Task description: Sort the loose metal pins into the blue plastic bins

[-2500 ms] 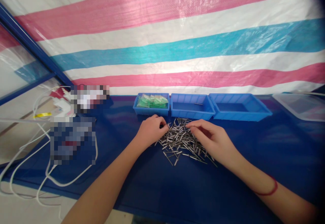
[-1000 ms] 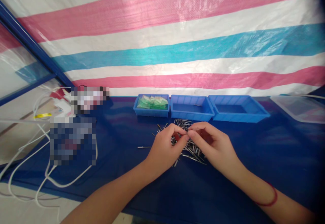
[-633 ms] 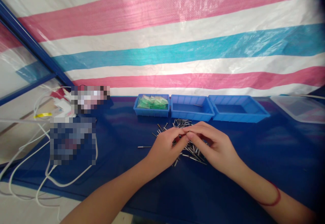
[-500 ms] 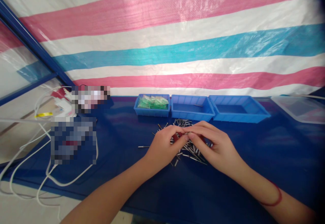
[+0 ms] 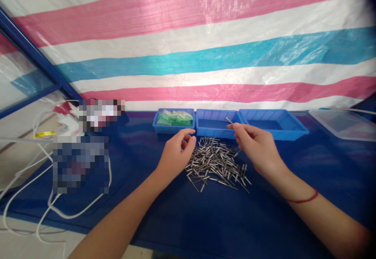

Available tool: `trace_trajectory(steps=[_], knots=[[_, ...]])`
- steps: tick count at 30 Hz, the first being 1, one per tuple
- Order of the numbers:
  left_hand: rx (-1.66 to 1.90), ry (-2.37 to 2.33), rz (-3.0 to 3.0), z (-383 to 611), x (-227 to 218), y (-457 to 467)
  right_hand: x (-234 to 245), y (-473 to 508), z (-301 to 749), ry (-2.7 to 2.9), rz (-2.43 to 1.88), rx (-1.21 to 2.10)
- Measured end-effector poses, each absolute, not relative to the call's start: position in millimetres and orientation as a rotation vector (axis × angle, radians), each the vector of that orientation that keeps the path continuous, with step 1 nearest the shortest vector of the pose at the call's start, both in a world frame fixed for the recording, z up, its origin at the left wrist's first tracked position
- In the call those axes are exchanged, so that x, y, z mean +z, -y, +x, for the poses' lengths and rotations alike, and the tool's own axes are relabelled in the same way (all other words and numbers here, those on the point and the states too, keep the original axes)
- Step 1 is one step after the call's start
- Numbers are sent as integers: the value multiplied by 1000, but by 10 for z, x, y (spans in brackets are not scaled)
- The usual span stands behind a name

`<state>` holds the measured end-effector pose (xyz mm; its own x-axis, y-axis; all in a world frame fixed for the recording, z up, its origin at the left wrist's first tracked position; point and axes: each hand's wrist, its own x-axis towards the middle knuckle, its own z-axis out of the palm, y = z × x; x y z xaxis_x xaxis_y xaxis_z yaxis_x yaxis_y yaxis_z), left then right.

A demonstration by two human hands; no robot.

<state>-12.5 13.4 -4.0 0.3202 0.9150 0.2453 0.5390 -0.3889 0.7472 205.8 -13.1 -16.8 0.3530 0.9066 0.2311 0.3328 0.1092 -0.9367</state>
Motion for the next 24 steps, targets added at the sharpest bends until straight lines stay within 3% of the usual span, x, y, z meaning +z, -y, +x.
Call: trace_trajectory(steps=[4, 10, 24], knots=[[718, -1475, 2255, -348, -93, -405, -131, 7, 2149, 955, -1302, 872], [464, -1399, 2514, -342, -157, -474, -154, 113, 2138, 945, -1301, 947], [307, -1456, 2615, -222, -173, -445, -191, 283, 1948, 1475, -1465, 722]])
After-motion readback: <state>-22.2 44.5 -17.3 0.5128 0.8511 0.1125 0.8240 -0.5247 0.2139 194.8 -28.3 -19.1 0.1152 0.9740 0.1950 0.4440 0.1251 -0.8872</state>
